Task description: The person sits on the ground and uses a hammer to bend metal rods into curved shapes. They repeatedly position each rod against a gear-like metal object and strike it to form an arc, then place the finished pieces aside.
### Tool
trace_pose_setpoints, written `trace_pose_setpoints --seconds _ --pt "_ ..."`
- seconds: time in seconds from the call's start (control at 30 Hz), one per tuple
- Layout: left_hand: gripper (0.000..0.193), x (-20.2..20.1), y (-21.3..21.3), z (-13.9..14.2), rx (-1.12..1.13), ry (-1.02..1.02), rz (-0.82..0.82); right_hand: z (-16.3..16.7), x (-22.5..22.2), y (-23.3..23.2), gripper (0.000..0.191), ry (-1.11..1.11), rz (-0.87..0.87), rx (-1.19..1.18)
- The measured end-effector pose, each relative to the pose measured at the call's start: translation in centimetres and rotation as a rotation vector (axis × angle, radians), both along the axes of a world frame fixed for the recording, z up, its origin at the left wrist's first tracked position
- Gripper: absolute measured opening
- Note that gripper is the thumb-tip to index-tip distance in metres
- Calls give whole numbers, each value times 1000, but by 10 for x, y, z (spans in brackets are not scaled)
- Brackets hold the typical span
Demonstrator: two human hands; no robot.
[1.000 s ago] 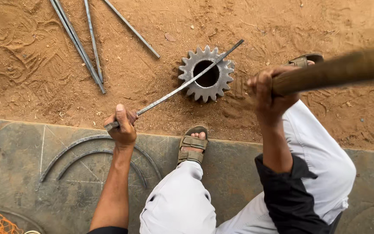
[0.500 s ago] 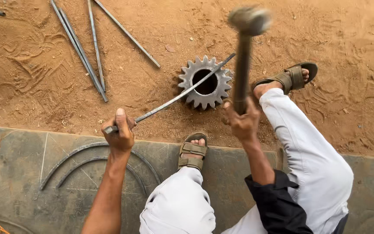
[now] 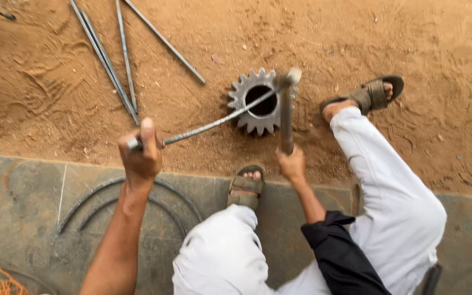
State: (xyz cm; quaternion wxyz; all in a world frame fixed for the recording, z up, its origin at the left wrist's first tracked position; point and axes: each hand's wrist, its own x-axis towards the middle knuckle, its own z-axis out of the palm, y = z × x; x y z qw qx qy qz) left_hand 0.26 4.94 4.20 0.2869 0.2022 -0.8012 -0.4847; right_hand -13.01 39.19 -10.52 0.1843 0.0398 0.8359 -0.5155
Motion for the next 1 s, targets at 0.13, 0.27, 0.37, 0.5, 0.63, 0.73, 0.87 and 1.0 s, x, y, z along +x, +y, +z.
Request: trace_pose_setpoints --seconds 0.13,0.27,0.37,0.5,0.63,0.73,0.87,1.0 --pt "58 -3 0 19 155 -61 -9 67 -9 15 16 126 -84 -208" --pt "56 -8 -8 32 -79 -95 -72 117 -45 15 14 502 5 -401" --pt "58 -15 -16 36 -75 -115 -87 96 -71 9 6 804 13 -628" --pt "59 -15 -17 42 -136 -122 -120 14 -33 9 6 560 124 -133" --pt "58 -19 -20 52 -201 -84 -136 -19 8 14 23 18 98 193" --pt "62 -26 -22 60 -253 -175 -155 18 13 23 17 -31 -98 -138" --pt "56 -36 -24 67 -373 -137 -167 86 -13 25 17 404 15 -403" --pt "55 -42 -23 71 -300 -135 -161 82 -41 18 9 639 -1 -324"
